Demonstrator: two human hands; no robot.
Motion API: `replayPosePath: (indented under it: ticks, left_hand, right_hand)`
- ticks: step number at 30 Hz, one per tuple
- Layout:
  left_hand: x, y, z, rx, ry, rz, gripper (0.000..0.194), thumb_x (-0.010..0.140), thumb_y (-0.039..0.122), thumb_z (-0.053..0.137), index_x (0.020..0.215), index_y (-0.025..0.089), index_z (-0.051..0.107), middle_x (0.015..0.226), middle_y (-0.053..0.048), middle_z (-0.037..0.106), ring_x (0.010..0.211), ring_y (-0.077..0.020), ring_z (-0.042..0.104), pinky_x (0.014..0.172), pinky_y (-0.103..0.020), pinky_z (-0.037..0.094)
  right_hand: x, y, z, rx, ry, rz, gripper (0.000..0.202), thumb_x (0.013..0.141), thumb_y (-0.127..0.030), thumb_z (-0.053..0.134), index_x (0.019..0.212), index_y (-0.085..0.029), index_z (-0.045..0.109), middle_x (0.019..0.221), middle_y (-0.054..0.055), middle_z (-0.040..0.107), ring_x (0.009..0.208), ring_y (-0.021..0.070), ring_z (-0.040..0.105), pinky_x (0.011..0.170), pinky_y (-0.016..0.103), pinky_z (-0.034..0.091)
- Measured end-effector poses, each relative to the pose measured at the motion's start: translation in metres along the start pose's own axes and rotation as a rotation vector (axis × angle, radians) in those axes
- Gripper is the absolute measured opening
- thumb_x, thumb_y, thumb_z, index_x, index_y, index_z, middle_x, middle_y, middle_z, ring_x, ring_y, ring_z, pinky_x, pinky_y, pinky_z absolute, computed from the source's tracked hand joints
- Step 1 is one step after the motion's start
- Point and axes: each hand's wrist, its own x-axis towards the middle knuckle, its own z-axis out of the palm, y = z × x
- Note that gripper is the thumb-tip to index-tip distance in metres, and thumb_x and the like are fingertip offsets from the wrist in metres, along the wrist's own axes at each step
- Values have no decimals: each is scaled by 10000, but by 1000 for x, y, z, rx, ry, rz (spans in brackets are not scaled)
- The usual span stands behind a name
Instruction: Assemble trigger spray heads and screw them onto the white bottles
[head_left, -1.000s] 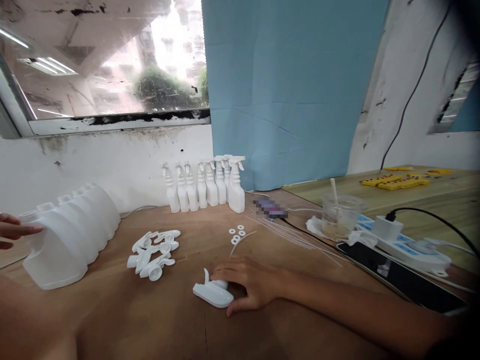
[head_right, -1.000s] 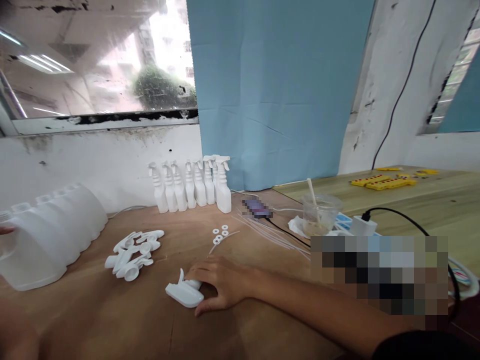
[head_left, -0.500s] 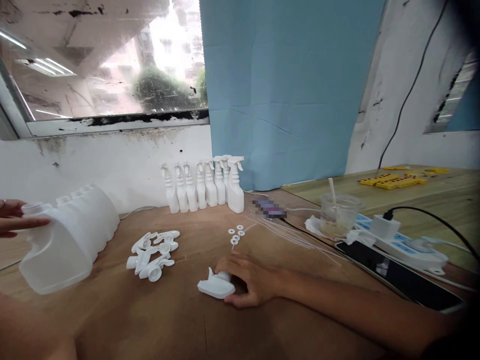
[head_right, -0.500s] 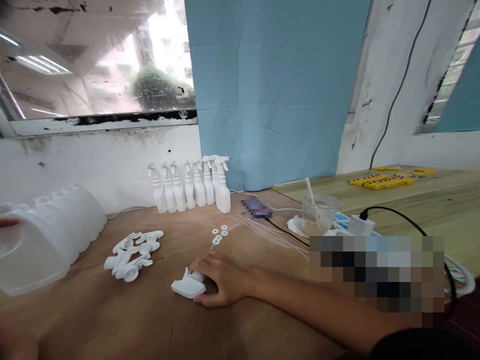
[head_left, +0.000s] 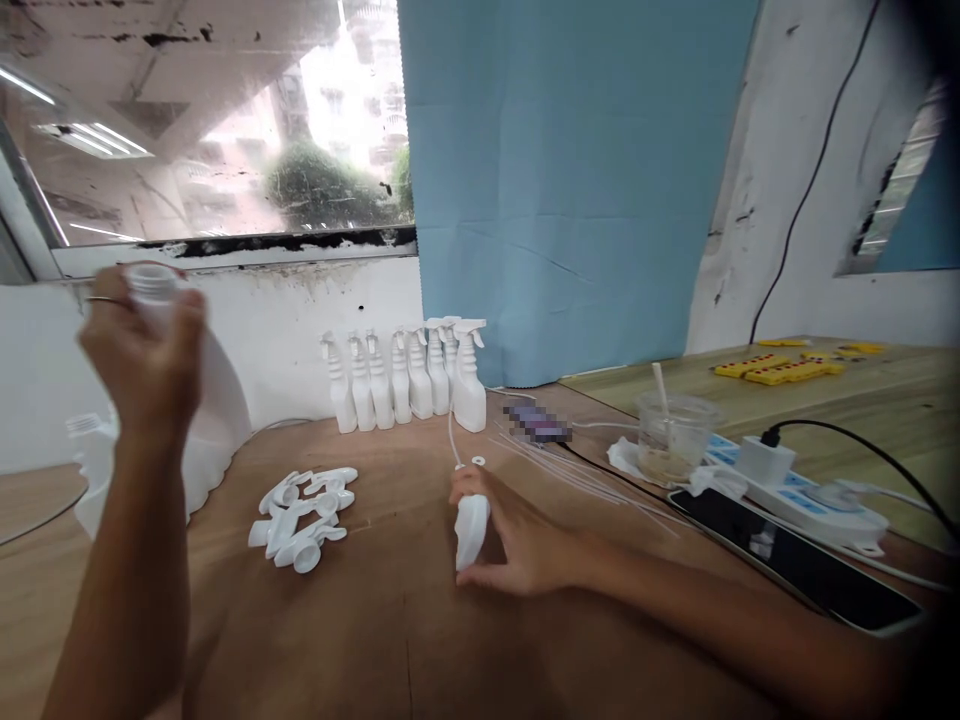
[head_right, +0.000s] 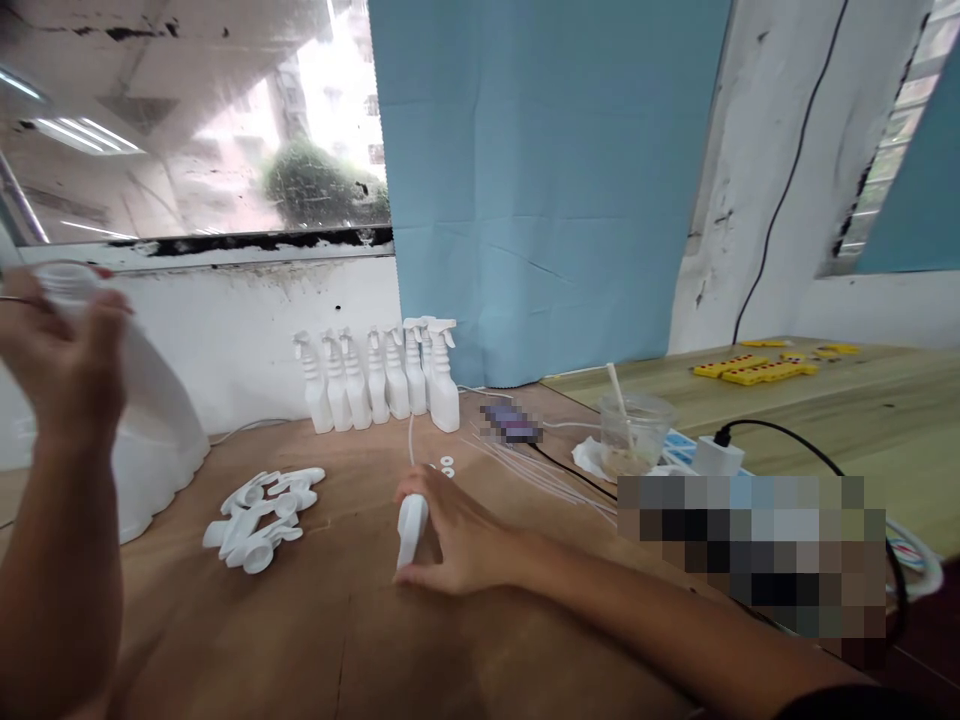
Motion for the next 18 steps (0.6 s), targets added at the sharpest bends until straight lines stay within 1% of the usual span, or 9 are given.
replayPosePath:
  ticks: [2, 3, 5, 8, 10, 11, 14, 16, 18]
  left_hand:
    - [-13, 21, 9, 33, -68, 35, 467, 816, 460, 556, 1102, 91, 540, 935, -50, 615, 811, -153, 579, 773, -285, 477]
    - [-20, 29, 14, 40, -116, 57, 460, 801, 458, 589, 1094, 106, 550, 925, -42, 627, 805, -160, 589, 774, -282, 477]
    - [-31, 40, 26, 39, -227, 103, 417, 815, 433, 578, 1091, 122, 546, 950, -52, 639, 826, -182, 606, 777, -282, 474]
    - [-47, 48, 49, 82, -474, 178, 319, 841, 409, 512, 1017, 147, 556, 901, -65, 648, 781, -215, 620, 702, -294, 462]
    - [-59, 52, 62, 129, -663, 266, 283, 848, 402, 467, 963, 159, 553, 821, -68, 645, 724, -228, 617, 629, -301, 439]
    - [-65, 54, 68, 143, -740, 328, 271, 848, 394, 452, 950, 161, 546, 803, -70, 643, 722, -233, 615, 608, -302, 426]
    - [-79, 59, 79, 154, -866, 513, 225, 837, 339, 438, 942, 163, 532, 841, -86, 647, 791, -243, 613, 596, -300, 407]
    - [-85, 60, 82, 153, -899, 572, 209, 828, 314, 445, 946, 164, 529, 852, -90, 646, 799, -242, 610, 588, -302, 398]
    - [-88, 60, 83, 145, -919, 592, 213, 823, 310, 451, 957, 162, 524, 846, -89, 644, 774, -240, 607, 571, -306, 389]
  right_hand:
    - [-1, 1, -5, 28, 4, 57, 553, 705, -197, 655, 1166, -210, 349, 1162, 109, 402, 1099, 245, 431, 944, 387, 375]
    - [-1, 3, -7, 62, 14, 103, 558, 703, -167, 636, 1174, -219, 342, 1173, 104, 394, 1104, 240, 427, 953, 385, 366]
    - [0, 7, -13, 223, 61, 212, 562, 693, -184, 654, 1162, -238, 349, 1148, 82, 410, 1030, 220, 458, 906, 359, 389]
    - [6, 13, -27, 720, 156, 342, 562, 636, -321, 722, 1088, -238, 399, 1065, 63, 454, 859, 194, 489, 725, 311, 427]
    - [11, 15, -40, 1055, 238, 379, 538, 603, -423, 715, 1025, -217, 452, 1012, 69, 477, 781, 188, 482, 648, 310, 413]
    - [13, 16, -47, 1169, 278, 389, 521, 599, -468, 699, 996, -213, 479, 973, 67, 485, 743, 183, 472, 625, 313, 405]
    - [16, 18, -68, 1343, 420, 396, 476, 662, -629, 587, 900, -221, 526, 836, 48, 472, 618, 152, 392, 551, 309, 378]
    - [17, 19, -79, 1382, 521, 380, 490, 737, -704, 464, 862, -235, 529, 790, 37, 447, 574, 146, 340, 518, 307, 365]
    - [17, 20, -86, 1370, 584, 360, 511, 790, -730, 363, 848, -248, 523, 777, 31, 429, 560, 153, 314, 509, 313, 365]
